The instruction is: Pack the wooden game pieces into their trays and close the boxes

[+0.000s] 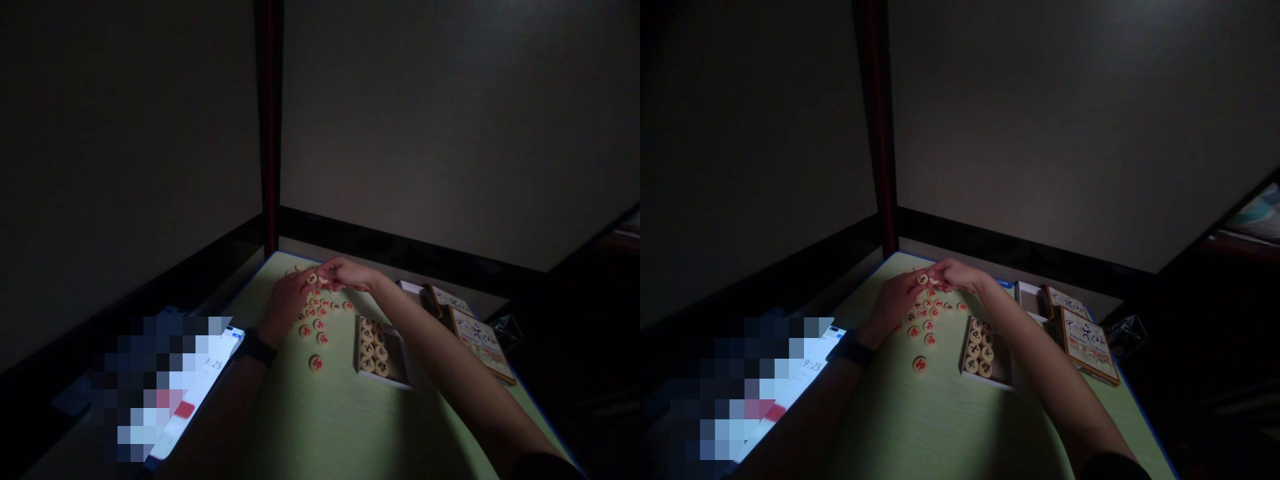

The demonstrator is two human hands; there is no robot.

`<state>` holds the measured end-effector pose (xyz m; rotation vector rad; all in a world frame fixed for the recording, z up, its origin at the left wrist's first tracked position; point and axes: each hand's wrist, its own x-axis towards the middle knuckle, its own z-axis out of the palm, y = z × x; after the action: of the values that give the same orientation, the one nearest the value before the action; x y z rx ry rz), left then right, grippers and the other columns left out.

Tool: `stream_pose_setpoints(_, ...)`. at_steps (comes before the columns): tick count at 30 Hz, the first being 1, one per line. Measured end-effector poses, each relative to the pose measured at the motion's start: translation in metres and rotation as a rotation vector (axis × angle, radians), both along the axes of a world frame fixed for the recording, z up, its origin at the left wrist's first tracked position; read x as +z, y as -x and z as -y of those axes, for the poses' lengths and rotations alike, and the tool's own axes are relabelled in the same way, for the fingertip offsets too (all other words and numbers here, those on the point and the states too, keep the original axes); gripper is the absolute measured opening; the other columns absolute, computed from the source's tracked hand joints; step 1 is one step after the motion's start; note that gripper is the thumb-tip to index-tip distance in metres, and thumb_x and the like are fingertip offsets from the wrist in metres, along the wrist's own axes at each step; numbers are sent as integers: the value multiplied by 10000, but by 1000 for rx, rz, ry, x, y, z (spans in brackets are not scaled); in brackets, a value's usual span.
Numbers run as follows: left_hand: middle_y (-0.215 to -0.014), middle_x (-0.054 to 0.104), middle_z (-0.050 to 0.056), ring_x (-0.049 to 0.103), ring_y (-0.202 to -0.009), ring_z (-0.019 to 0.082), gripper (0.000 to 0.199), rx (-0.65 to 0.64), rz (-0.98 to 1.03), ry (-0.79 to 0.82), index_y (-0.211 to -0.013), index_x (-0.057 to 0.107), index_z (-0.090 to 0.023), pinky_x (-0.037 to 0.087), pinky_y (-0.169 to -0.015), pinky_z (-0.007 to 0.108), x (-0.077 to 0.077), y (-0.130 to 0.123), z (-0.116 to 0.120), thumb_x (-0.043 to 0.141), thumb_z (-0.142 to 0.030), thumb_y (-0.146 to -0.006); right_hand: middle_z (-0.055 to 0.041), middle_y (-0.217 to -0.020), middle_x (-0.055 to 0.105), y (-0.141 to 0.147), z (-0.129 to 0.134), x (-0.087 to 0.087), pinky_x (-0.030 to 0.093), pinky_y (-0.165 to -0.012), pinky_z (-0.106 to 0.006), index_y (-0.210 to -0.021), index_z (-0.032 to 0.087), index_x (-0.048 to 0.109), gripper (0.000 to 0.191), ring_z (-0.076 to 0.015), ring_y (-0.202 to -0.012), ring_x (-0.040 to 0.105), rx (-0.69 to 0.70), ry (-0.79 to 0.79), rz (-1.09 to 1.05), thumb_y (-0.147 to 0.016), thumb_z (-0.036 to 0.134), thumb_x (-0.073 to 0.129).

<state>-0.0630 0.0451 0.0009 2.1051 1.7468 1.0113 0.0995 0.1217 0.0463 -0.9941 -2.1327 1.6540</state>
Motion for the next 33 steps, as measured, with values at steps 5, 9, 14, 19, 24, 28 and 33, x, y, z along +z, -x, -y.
stream_pose_setpoints(5,-1132,731,70,662,-1056,200,314,159,-129,13,-1245,628,-204,473,-937,280,-1,11,-2,487,-241,-967,-63,-820,715,5,1,-8,440,-571,-197,-958,114,685,227,-98,-610,585,-13,-545,316,-921,116,462)
stream_pose_setpoints(9,-1055,725,100,666,-989,218,263,247,-201,42,-1139,660,-172,480,-862,296,-2,17,-1,482,-249,-961,-107,-954,742,17,10,-13,466,-819,-275,-935,132,724,192,-198,-917,671,20,-767,446,-860,65,560)
stream_pose_setpoints(14,-1077,711,120,646,-1035,227,263,179,-275,57,-1056,690,-150,467,-920,309,-4,16,-1,455,-161,-940,-149,-1104,724,32,29,-13,474,-862,-307,-1086,167,704,282,-248,-1032,678,193,-1031,755,-956,111,461)
stream_pose_setpoints(19,-1030,697,123,643,-1003,228,240,178,-244,30,-1010,697,-146,482,-908,310,-3,16,0,480,-132,-908,-205,-1132,689,38,37,-14,507,-822,-327,-1137,94,667,328,-274,-1016,686,196,-1066,815,-950,55,401)
stream_pose_setpoints(24,-1034,690,119,634,-1003,230,232,162,-254,36,-997,702,-148,473,-909,307,-4,16,1,488,-144,-907,-160,-1158,682,29,27,-22,496,-871,-289,-1116,130,663,307,-222,-1047,670,165,-1030,668,-890,27,482)
stream_pose_setpoints(28,-1040,688,127,632,-1006,242,233,134,-283,65,-985,718,-148,462,-904,316,-7,15,0,501,-174,-903,-29,-877,712,16,10,-31,525,-813,-286,-1081,175,635,370,-181,-875,702,-10,-735,340,-774,-8,536)
stream_pose_setpoints(33,-997,697,102,639,-968,230,230,57,-268,35,-997,715,-179,458,-861,313,-10,14,-1,506,-190,-901,36,-705,660,0,-4,-42,577,-707,-315,-917,188,574,285,-184,-740,723,-91,-85,-82,-678,43,623)
